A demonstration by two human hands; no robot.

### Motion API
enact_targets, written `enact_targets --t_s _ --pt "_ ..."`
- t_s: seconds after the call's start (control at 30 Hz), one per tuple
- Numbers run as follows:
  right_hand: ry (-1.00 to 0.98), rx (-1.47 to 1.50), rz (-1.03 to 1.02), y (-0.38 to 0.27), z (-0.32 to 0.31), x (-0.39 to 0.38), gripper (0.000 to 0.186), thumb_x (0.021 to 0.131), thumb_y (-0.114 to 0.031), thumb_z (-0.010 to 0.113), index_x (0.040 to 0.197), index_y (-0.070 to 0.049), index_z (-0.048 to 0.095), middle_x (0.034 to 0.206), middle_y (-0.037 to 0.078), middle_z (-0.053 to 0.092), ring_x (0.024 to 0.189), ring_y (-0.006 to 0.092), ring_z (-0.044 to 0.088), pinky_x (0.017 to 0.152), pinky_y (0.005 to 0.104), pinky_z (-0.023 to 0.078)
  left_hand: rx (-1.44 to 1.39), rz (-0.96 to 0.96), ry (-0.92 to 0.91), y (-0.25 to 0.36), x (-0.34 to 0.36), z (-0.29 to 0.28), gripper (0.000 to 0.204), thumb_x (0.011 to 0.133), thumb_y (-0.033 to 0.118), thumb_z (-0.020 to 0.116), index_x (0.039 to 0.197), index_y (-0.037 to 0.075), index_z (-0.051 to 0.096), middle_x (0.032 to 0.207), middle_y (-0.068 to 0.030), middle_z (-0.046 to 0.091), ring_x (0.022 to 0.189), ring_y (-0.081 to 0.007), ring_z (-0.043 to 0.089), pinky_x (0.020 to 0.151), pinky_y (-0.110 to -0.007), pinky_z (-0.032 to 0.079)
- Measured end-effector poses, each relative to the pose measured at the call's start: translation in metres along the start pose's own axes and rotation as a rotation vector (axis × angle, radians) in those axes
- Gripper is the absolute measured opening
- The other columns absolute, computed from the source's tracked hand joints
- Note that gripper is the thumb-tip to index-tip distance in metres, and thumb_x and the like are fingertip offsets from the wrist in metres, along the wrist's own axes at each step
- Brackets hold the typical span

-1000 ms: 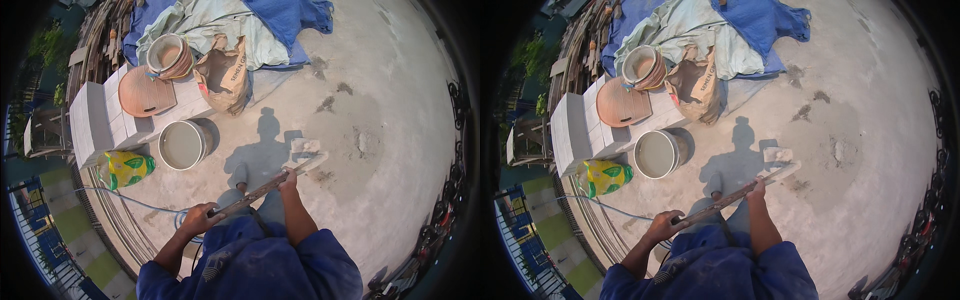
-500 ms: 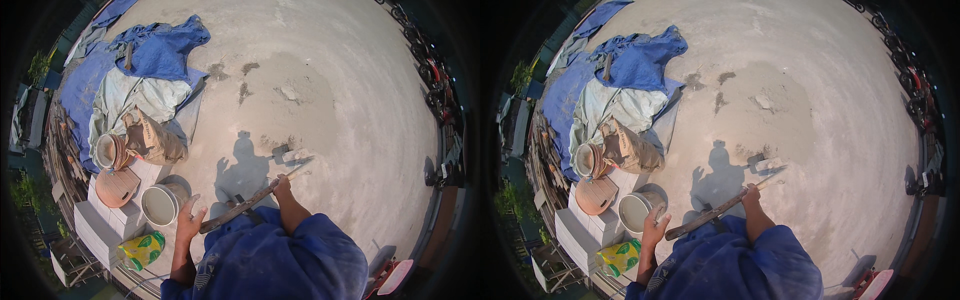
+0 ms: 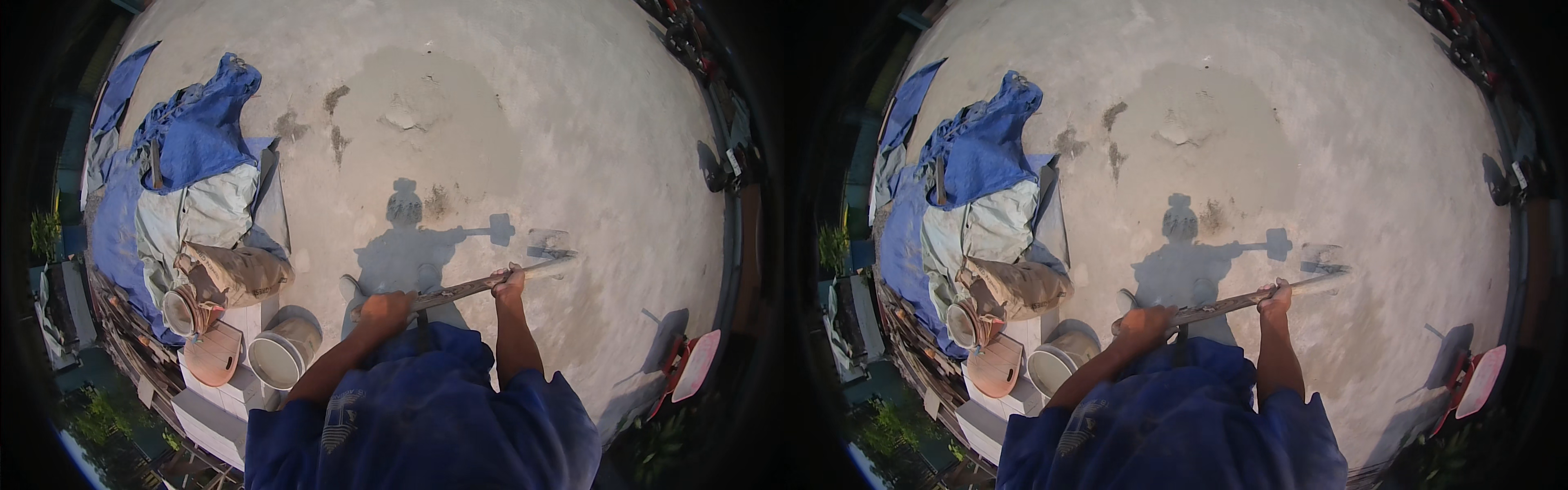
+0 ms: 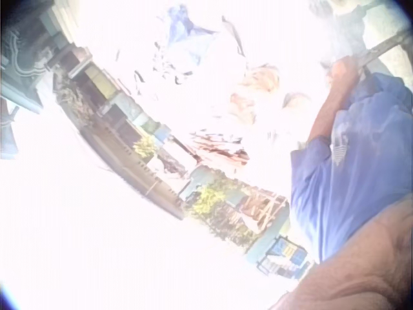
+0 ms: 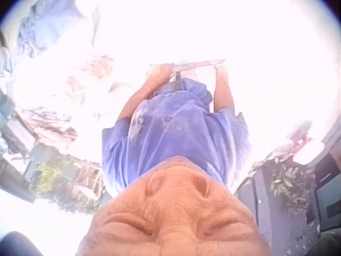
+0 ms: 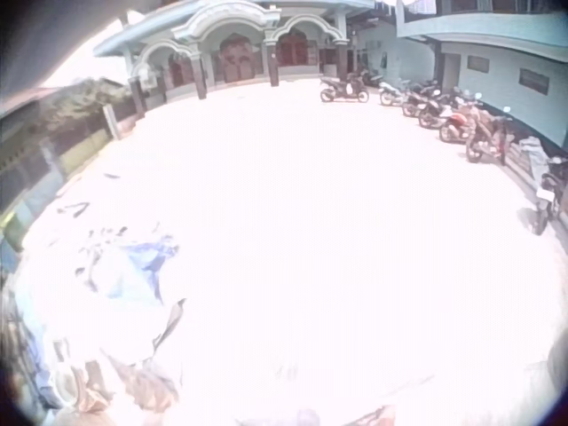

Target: The person scoops cement from a bag into a basin, then uses a hoe to mix the cement with sand and water on the floor. The person repeatedly adds cement and mixes the materials until a consistent mixture is formed.

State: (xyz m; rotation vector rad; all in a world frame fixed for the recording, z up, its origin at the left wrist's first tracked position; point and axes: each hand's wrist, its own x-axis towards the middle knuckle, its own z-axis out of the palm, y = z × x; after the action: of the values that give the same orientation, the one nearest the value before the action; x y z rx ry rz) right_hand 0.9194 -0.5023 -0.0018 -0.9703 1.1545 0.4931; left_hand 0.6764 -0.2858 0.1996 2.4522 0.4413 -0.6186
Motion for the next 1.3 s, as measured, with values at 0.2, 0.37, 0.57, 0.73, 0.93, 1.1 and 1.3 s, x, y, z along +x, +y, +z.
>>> enact_targets --t_s 0.2,0.37,0.57,0.73,0.93,1.1,1.3 --pt "0.045 0.009 -0.231 -0.078 0.056 0.007 0.019 0.089 -0.019 0.062 0.085 -0.008 0.047 0.063 0.006 0.046 0.050 0.0219 0.047 0.049 0.0382 0.044 -0.066 0.090 0.094 -0.021 0.030 -0.005 0.041 0.088 0.032 0.066 0.121 0.009 0.057 0.096 -0.0144 0.067 0.087 -0.0325 0.067 0.071 -0.045 0.054" --pt "-0.017 -0.037 -0.367 -0.062 0.100 -0.003 0.017 0.089 -0.016 0.063 0.086 -0.007 0.049 0.065 0.006 0.047 0.050 0.0213 0.049 0.048 0.0385 0.045 -0.338 0.029 -0.071 -0.077 0.079 0.023 0.047 0.086 0.035 0.067 0.123 0.009 0.056 0.102 -0.0161 0.068 0.094 -0.0345 0.066 0.077 -0.047 0.052" --pt "-0.156 -0.228 -0.477 -0.022 0.169 0.017 0.014 0.088 -0.016 0.063 0.083 -0.006 0.054 0.066 0.006 0.049 0.052 0.0204 0.052 0.051 0.0378 0.047 -0.603 -0.079 -0.357 -0.127 0.169 0.109 0.058 0.078 0.045 0.073 0.119 0.007 0.059 0.095 -0.0191 0.070 0.093 -0.0371 0.067 0.079 -0.047 0.051" --pt "-0.275 -0.364 -0.427 0.069 0.220 0.162 0.013 0.085 -0.012 0.064 0.087 -0.001 0.058 0.067 0.006 0.051 0.050 0.0189 0.052 0.047 0.0357 0.048 -0.709 -0.284 -0.215 -0.188 0.245 0.239 0.053 0.079 0.042 0.075 0.114 0.005 0.061 0.092 -0.0203 0.069 0.090 -0.0397 0.067 0.078 -0.048 0.051" --pt "-0.326 -0.610 -0.189 0.253 0.212 0.302 0.026 0.080 -0.007 0.066 0.099 -0.003 0.050 0.066 0.007 0.054 0.045 0.0162 0.052 0.040 0.0311 0.044 -0.969 -0.758 -0.134 -0.224 0.226 0.371 0.043 0.077 0.032 0.080 0.101 0.000 0.064 0.081 -0.0181 0.068 0.078 -0.0314 0.068 0.069 -0.041 0.051" --pt "-0.225 -0.847 -0.107 0.291 0.176 0.297 0.026 0.078 -0.007 0.067 0.099 -0.003 0.051 0.068 0.005 0.054 0.045 0.0145 0.052 0.040 0.0301 0.044 -1.099 -0.960 -0.285 -0.202 0.174 0.418 0.036 0.078 0.028 0.082 0.095 0.001 0.063 0.071 -0.0068 0.063 0.063 -0.0159 0.060 0.058 -0.034 0.049" --pt "-0.126 -0.823 -0.023 0.287 0.099 0.253 0.025 0.077 0.000 0.069 0.094 -0.003 0.051 0.064 0.006 0.053 0.044 0.0177 0.053 0.039 0.0320 0.046 -0.826 -0.732 -0.553 -0.190 0.108 0.418 0.046 0.075 0.038 0.080 0.101 0.002 0.066 0.090 -0.0179 0.071 0.087 -0.0345 0.069 0.075 -0.044 0.054"
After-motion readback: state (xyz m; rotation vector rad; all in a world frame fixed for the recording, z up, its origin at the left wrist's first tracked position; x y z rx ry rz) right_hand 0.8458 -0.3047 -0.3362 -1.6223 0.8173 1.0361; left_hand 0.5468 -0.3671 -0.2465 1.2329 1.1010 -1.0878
